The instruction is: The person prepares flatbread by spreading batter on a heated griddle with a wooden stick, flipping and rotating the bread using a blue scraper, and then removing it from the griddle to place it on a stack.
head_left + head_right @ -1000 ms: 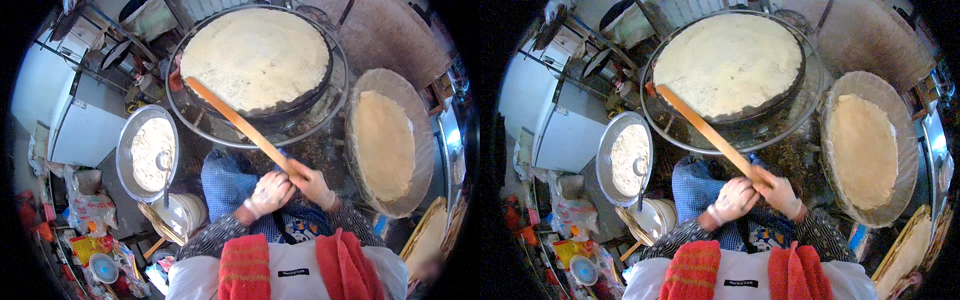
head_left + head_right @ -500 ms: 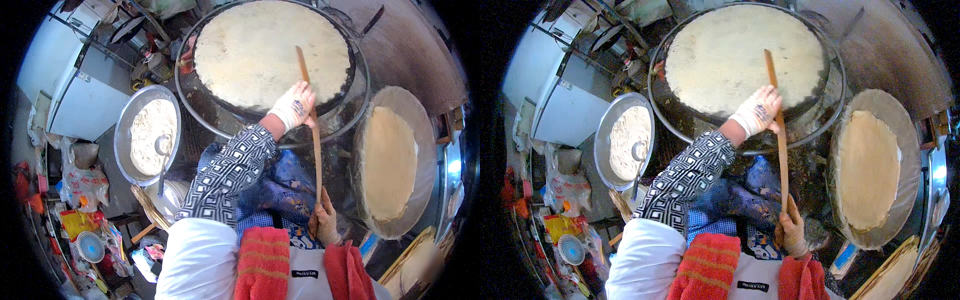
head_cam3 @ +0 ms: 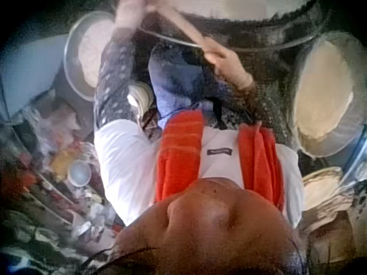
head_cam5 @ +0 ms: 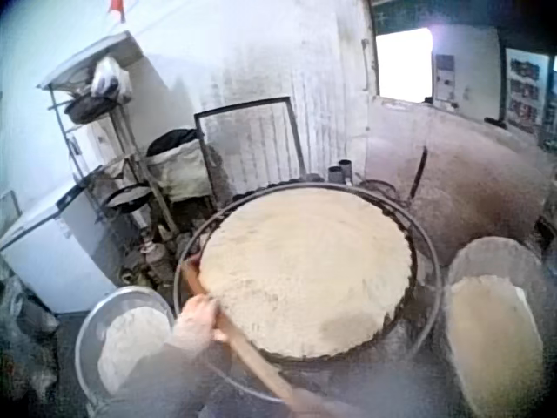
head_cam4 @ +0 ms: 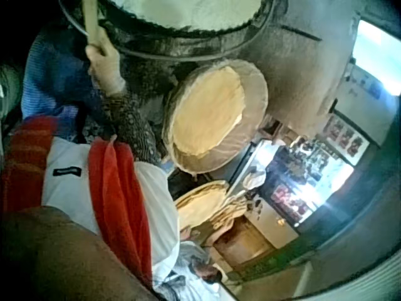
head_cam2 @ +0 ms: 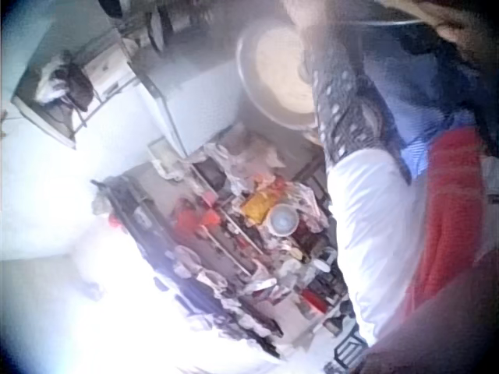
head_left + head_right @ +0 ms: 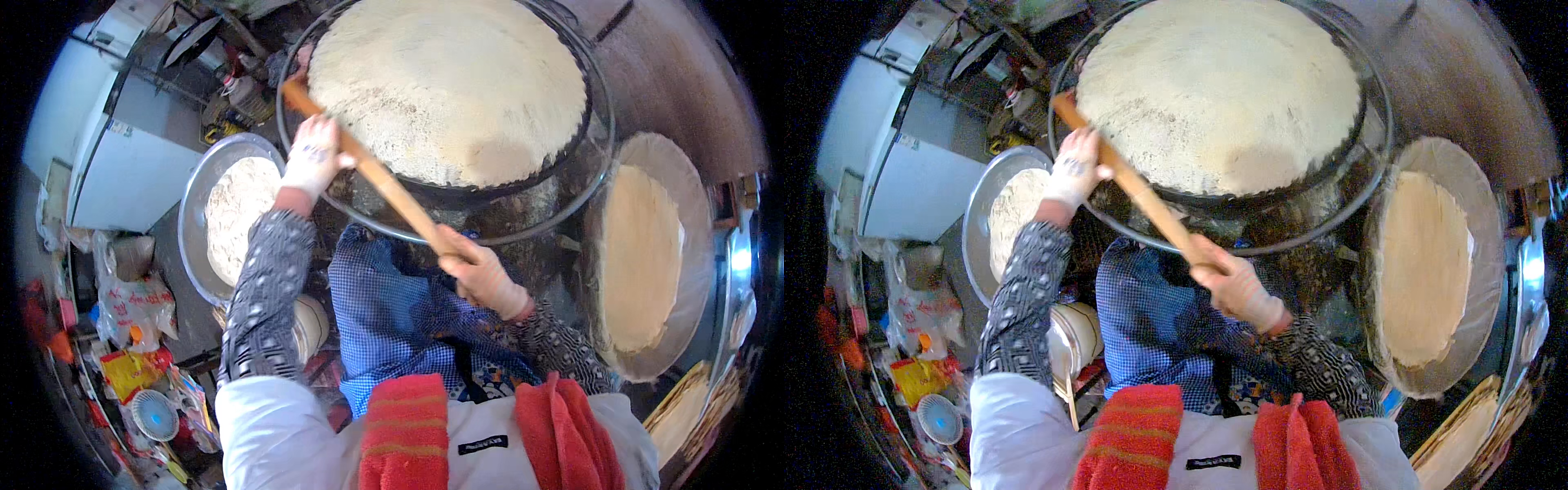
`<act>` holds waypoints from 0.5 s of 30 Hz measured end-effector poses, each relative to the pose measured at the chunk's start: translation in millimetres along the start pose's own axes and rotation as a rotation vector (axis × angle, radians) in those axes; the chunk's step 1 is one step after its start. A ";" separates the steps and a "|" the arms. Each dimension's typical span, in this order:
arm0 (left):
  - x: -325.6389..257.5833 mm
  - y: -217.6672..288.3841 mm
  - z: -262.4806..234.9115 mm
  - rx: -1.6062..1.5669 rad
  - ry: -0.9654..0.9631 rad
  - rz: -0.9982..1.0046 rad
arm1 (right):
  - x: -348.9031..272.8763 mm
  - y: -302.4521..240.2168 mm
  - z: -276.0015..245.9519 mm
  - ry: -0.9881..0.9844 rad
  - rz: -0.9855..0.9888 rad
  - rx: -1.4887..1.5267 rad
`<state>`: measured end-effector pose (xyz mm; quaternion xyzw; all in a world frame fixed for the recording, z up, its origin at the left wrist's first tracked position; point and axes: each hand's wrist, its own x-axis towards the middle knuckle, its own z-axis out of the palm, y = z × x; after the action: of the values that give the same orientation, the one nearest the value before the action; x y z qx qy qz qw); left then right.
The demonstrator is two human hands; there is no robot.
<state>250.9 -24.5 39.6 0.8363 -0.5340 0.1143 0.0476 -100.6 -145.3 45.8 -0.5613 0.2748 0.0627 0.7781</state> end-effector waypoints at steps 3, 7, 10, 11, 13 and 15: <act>-49.9 10.5 -19.3 0.026 0.016 -0.033 | -12.3 21.8 1.8 0.054 -0.451 -0.423; -7.7 109.6 -32.4 -0.112 0.094 0.154 | -96.9 76.6 -33.9 0.316 -0.269 -0.477; 78.4 220.9 -24.9 -0.340 0.162 0.484 | -153.5 108.9 -53.3 0.642 -0.325 -0.411; 103.6 257.8 -18.7 -0.381 0.117 0.575 | -164.8 114.5 -54.6 0.760 -0.353 -0.382; 124.5 318.0 -6.2 -0.265 -0.152 0.692 | -181.0 115.2 -58.0 0.822 -0.222 -0.090; 133.7 335.4 5.5 -0.120 -0.237 0.666 | -187.4 104.8 -60.6 0.672 0.066 0.435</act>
<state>2.4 -286.2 52.4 0.6195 -0.7849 -0.0059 -0.0053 -322.4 -122.9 37.9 -0.3634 0.5388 -0.1591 0.7431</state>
